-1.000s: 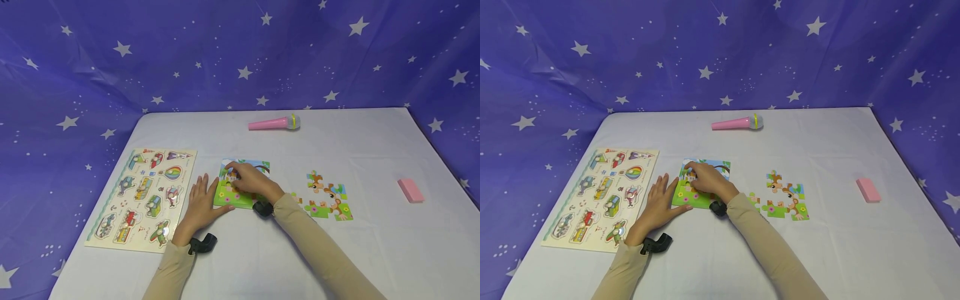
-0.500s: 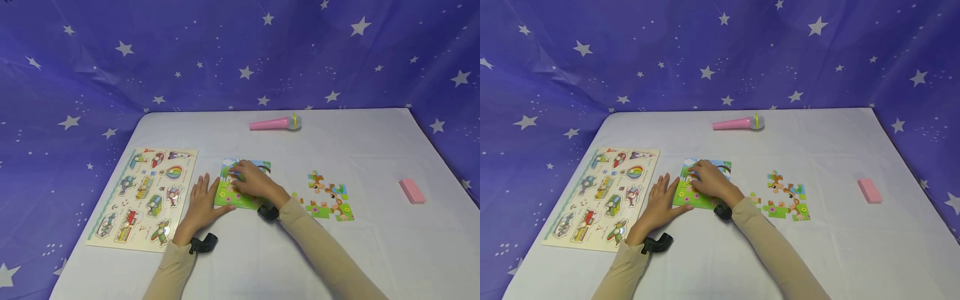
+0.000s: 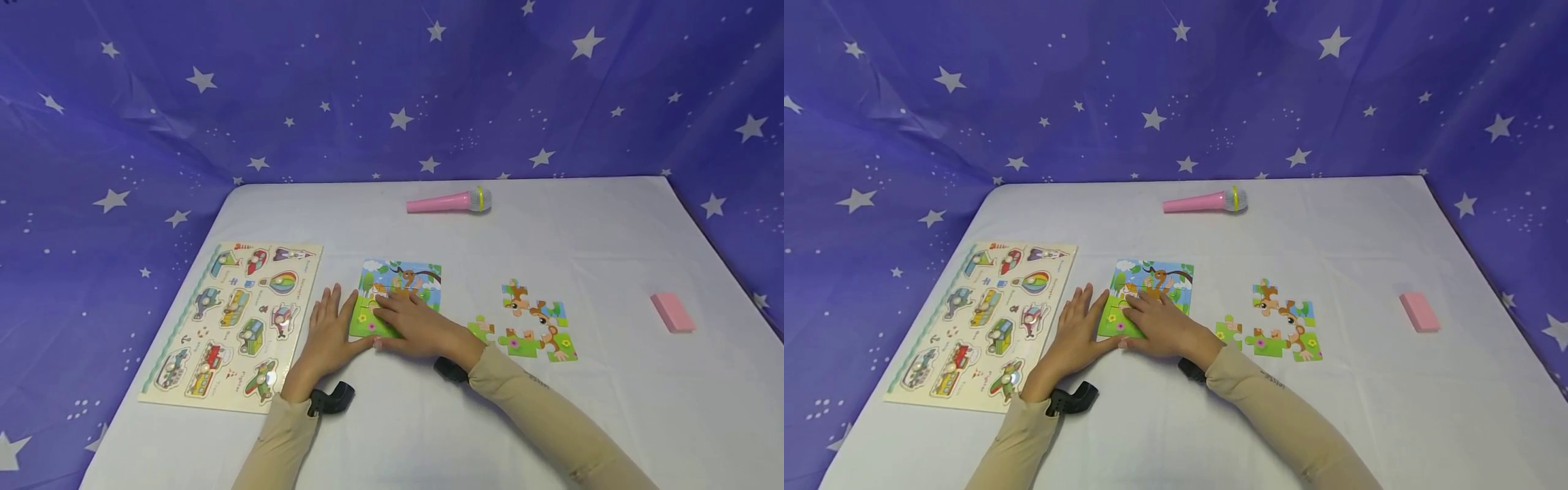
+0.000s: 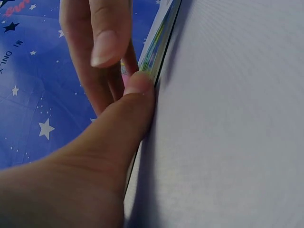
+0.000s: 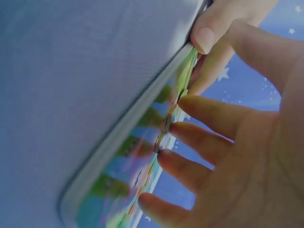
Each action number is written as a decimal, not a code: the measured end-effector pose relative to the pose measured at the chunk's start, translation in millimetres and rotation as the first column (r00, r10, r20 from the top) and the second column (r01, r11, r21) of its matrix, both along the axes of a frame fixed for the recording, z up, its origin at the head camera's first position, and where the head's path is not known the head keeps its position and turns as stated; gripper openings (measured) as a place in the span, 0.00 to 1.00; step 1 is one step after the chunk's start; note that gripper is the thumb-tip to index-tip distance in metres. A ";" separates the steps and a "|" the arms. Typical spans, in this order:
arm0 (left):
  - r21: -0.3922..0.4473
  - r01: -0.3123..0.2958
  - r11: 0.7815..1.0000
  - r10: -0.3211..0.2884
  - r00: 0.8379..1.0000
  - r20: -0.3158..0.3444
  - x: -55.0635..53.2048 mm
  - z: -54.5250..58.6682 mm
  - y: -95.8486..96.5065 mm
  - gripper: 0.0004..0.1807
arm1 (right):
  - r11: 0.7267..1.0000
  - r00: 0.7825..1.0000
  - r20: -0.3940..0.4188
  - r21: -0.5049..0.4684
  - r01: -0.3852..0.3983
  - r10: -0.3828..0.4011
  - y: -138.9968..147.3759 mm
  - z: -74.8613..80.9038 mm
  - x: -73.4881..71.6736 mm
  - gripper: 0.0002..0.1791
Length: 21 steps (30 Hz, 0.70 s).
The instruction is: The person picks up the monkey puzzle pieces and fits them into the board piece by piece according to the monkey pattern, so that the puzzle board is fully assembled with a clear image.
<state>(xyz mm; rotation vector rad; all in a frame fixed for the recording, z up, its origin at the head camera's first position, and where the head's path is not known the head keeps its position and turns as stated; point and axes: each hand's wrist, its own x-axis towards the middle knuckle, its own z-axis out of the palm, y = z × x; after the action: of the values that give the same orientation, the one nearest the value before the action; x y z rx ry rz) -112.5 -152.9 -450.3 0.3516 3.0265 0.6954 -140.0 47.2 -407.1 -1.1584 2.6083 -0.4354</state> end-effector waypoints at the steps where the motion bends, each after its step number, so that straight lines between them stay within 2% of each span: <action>1: 0.001 0.001 1.000 -0.001 1.000 -0.003 0.1 0.0 0.0 0.51 | 1.000 1.000 0.005 0.006 0.003 -0.003 0.1 0.0 0.6 0.36; 8: -0.003 -0.003 1.000 0.003 1.000 0.005 0.0 -1.6 0.1 0.52 | 1.000 0.999 0.025 0.012 0.023 -0.023 -1.0 -1.1 -3.4 0.34; 15: -0.002 -0.012 1.000 0.012 1.000 0.005 0.3 -1.8 0.0 0.52 | 1.000 0.999 0.037 -0.025 0.017 -0.016 -1.0 0.6 -9.8 0.28; 21: 0.005 -0.007 1.000 0.007 1.000 0.003 0.1 -0.9 0.3 0.52 | 1.000 0.999 0.034 -0.016 0.014 -0.013 0.4 1.3 -13.3 0.21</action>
<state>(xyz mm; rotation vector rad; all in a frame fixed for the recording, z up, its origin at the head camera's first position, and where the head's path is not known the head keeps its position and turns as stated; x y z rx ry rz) -112.4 -152.5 -451.2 0.3401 3.0253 0.7031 -153.3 47.6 -405.8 -1.1292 2.5899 -0.4756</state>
